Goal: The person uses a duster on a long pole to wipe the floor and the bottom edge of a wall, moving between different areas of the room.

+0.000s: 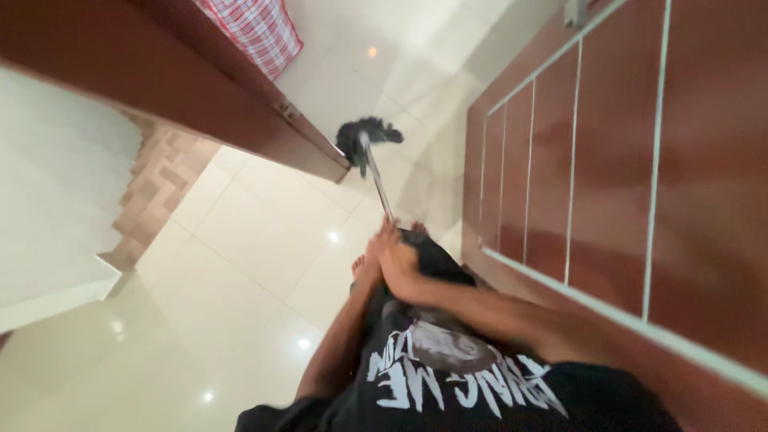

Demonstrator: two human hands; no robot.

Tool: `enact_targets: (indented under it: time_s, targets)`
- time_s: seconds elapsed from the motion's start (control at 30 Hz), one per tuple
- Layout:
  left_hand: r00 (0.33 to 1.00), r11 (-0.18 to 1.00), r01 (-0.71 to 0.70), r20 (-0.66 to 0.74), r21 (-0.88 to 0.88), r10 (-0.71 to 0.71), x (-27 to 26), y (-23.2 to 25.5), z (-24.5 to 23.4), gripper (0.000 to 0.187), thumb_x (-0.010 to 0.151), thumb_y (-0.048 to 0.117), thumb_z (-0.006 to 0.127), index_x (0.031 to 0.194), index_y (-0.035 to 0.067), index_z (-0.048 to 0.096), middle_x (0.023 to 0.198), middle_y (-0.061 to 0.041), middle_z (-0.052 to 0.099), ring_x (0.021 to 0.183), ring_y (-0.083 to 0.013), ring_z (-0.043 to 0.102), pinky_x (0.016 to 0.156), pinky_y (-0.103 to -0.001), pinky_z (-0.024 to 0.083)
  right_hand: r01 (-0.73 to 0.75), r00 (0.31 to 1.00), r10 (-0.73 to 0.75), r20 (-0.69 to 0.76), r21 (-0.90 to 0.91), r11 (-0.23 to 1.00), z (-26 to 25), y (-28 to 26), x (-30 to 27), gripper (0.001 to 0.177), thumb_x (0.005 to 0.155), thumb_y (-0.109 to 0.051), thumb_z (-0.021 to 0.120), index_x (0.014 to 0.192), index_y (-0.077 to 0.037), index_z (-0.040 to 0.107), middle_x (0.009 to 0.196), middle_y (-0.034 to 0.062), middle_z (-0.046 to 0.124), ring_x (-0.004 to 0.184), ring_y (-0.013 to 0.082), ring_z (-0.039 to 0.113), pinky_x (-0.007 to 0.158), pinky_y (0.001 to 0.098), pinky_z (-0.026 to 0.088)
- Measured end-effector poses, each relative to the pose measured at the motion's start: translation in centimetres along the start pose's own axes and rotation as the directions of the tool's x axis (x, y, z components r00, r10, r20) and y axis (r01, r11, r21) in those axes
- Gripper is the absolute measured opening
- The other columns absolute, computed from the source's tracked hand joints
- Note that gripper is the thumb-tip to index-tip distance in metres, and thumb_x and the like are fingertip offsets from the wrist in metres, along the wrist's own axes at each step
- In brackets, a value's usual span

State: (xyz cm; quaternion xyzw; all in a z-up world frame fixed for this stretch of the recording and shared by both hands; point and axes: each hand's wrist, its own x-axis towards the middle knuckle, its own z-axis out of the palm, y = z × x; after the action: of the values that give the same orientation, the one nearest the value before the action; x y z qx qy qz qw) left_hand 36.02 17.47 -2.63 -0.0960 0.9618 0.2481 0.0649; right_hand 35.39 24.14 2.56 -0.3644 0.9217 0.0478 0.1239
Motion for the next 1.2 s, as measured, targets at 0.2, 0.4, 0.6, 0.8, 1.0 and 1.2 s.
enact_targets:
  time_s: [0.2,0.4,0.6,0.8,1.0,1.2]
  targets:
    - [0.993,0.966,0.114,0.004,-0.234,-0.116,0.2,-5.3,-2.8,0.043,0.086,0.02,0.062,0.128,0.012,0.064,0.151,-0.018,0.048,0.09,-0.0407,0.07,0.071,-0.048,0.059,-0.081,0.996,0.083,-0.013,0.132,0.988,-1.0,-3.3,2.3,0.063,0.085,-0.016,0.066,0.137,0.019,0.062,0.083,0.0103,0.075,0.066,0.0196,0.071,0.052,0.0336,0.053]
    - [0.978,0.993,0.01,0.208,-0.115,0.014,-12.0,-1.1,-6.9,0.029,0.093,0.03,0.063,0.117,0.014,0.066,0.137,-0.016,0.059,0.096,-0.0382,0.071,0.078,-0.048,0.06,0.189,0.977,-0.163,-0.139,0.194,0.963,-15.1,-3.8,-10.1,0.032,0.066,-0.021,0.072,0.091,-0.001,0.07,0.09,0.0147,0.069,0.077,0.0296,0.068,0.067,0.0399,0.051]
    - [0.994,0.993,-0.101,0.04,0.059,0.099,-15.3,1.3,-8.3,0.021,0.094,0.033,0.064,0.107,0.018,0.069,0.127,-0.01,0.068,0.098,-0.0324,0.072,0.092,-0.057,0.052,0.303,0.951,-0.177,-0.255,0.881,0.363,-13.8,-3.5,-14.7,0.039,0.091,-0.021,0.072,0.064,0.003,0.055,0.059,0.0136,0.052,0.055,0.0256,0.052,0.067,0.0377,0.046]
    - [0.992,0.977,0.055,0.126,-0.206,-0.029,-10.6,-4.3,-4.1,0.038,0.087,0.029,0.065,0.122,0.016,0.064,0.139,-0.012,0.061,0.096,-0.0396,0.072,0.078,-0.053,0.057,0.378,0.9,0.149,-0.41,0.903,0.202,-4.5,-6.9,-10.9,0.031,0.094,-0.022,0.067,0.074,0.001,0.06,0.064,0.0129,0.058,0.056,0.0171,0.054,0.053,0.0359,0.041]
    - [0.988,0.963,0.11,0.131,-0.248,-0.079,-16.6,-1.0,-4.0,0.036,0.092,0.025,0.063,0.127,0.018,0.063,0.143,-0.013,0.058,0.1,-0.0412,0.071,0.081,-0.053,0.057,0.404,0.91,0.018,-0.415,0.894,0.195,-9.3,-4.6,-18.3,0.032,0.088,-0.015,0.07,0.066,-0.002,0.051,0.058,0.0122,0.051,0.054,0.0221,0.049,0.055,0.0374,0.04]
    - [0.999,0.979,-0.02,-0.033,-0.202,0.014,-24.6,1.4,-1.1,0.031,0.093,0.028,0.063,0.121,0.016,0.063,0.143,-0.017,0.058,0.113,-0.0416,0.068,0.088,-0.05,0.058,0.669,0.743,-0.193,-0.641,0.702,0.244,-11.4,-4.7,-23.7,0.036,0.086,-0.008,0.069,0.059,-0.007,0.045,0.06,0.0113,0.051,0.059,0.0287,0.054,0.072,0.0432,0.047]
